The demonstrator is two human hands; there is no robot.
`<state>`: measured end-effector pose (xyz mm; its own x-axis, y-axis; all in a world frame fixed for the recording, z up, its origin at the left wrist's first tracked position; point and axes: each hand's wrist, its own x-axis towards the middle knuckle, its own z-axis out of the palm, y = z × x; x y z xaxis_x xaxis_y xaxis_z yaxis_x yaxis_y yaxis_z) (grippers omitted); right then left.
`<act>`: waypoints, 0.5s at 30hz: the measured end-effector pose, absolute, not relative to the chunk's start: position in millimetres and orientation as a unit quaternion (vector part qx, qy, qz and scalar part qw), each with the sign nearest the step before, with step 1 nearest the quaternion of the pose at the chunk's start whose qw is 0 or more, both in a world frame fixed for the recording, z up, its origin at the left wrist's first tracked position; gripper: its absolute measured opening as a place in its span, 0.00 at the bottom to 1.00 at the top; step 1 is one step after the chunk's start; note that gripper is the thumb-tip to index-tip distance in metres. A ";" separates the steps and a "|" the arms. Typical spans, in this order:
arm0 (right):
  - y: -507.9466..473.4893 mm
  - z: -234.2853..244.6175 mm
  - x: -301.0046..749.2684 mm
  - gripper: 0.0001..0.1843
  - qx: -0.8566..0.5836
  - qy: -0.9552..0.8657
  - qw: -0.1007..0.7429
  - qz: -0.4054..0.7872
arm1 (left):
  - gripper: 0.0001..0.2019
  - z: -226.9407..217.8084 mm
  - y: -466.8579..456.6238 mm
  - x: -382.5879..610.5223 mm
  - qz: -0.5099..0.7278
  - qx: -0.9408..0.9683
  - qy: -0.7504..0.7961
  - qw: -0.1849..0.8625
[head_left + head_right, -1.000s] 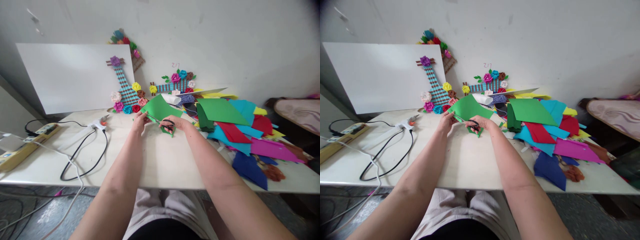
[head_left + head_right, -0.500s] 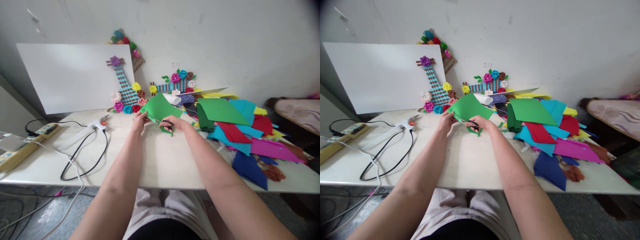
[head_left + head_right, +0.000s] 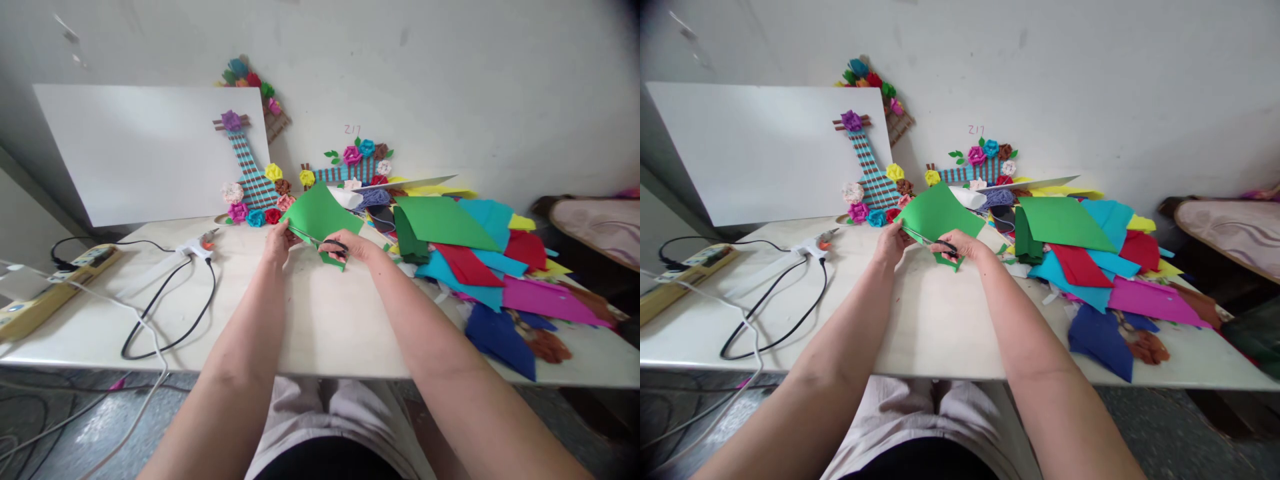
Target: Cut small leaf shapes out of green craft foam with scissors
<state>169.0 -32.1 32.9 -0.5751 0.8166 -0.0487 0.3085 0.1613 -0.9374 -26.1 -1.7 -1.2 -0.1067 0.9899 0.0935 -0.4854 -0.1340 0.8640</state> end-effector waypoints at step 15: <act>-19.2 19.3 174.4 0.12 -0.368 -0.717 0.236 0.542 | 0.14 -1.3 0.2 -25.4 0.647 0.359 0.362 0.567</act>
